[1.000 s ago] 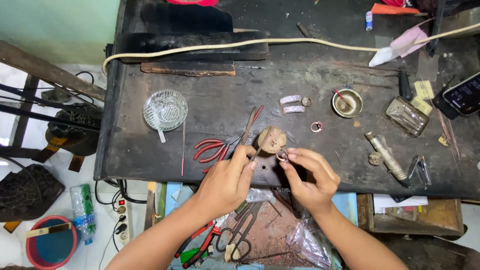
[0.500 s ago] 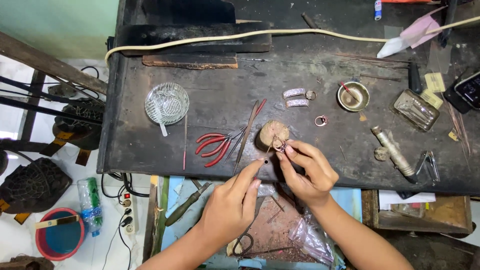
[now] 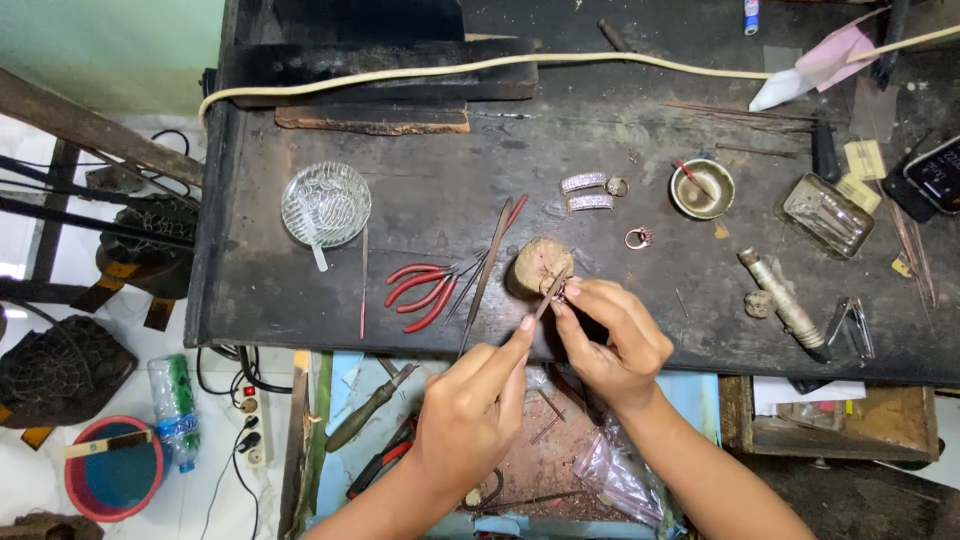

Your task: Filing and shaping a small metal jewelry component held in a wooden block using a hand file and pliers.

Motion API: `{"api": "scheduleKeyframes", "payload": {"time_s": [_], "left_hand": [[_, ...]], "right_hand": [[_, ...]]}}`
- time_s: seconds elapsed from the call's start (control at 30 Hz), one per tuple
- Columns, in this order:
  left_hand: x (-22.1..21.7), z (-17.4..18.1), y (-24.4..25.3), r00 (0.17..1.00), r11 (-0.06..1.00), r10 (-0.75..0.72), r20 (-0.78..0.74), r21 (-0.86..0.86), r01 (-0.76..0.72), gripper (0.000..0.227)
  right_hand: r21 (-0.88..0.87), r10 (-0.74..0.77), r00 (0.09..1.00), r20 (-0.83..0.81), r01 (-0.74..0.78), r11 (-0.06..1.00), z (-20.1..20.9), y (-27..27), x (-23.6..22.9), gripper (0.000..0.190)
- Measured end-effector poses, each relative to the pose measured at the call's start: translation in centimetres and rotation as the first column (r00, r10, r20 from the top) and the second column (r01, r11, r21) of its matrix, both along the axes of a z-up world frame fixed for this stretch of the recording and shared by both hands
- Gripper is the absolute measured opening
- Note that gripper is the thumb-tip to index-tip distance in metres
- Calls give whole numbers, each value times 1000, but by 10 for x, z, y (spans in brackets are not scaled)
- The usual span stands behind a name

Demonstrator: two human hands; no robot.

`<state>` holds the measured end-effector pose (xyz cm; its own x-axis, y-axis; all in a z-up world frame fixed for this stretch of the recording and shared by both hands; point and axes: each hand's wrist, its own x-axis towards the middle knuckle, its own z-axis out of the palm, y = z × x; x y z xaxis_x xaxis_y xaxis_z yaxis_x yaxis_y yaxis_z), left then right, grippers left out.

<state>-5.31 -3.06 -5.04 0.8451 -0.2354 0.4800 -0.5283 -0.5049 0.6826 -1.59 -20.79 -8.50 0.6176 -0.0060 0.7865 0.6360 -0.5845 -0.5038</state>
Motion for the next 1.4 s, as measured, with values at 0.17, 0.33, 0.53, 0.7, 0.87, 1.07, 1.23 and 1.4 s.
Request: {"api": "scheduleKeyframes", "payload": {"time_s": [0.17,0.33,0.53,0.7,0.87,1.07,1.23,1.4], "left_hand": [[-19,2,3,997,1000,23,-73,-12,-24,38],[-18,5,0,988,997,50,-144,-49,-58,36],[-4,9,-6,998,995,15,-67,-95,-21,28],[-24,-5,1,994,991,107,-3,76,-106,33],[2,0,-16,999,998,36,-6,-49,-36,34],[-20,3,-11,999,997,43,3,-59,-43,30],[0,5,-20,1000,997,26,7,-66,-26,30],[0,11,-21,999,997,35,36,-66,-33,29]], "right_hand": [[11,17,1000,18,-17,1000,0,0,1,14],[23,45,998,36,-46,999,0,0,5,14],[7,36,999,27,-36,999,0,0,1,13],[24,44,998,33,-45,999,1,1,4,14],[19,41,999,24,-41,999,0,1,3,14],[27,39,999,25,-39,999,-1,1,3,13],[30,54,998,27,-55,998,2,1,3,13],[23,66,997,33,-67,997,0,0,3,14]]}}
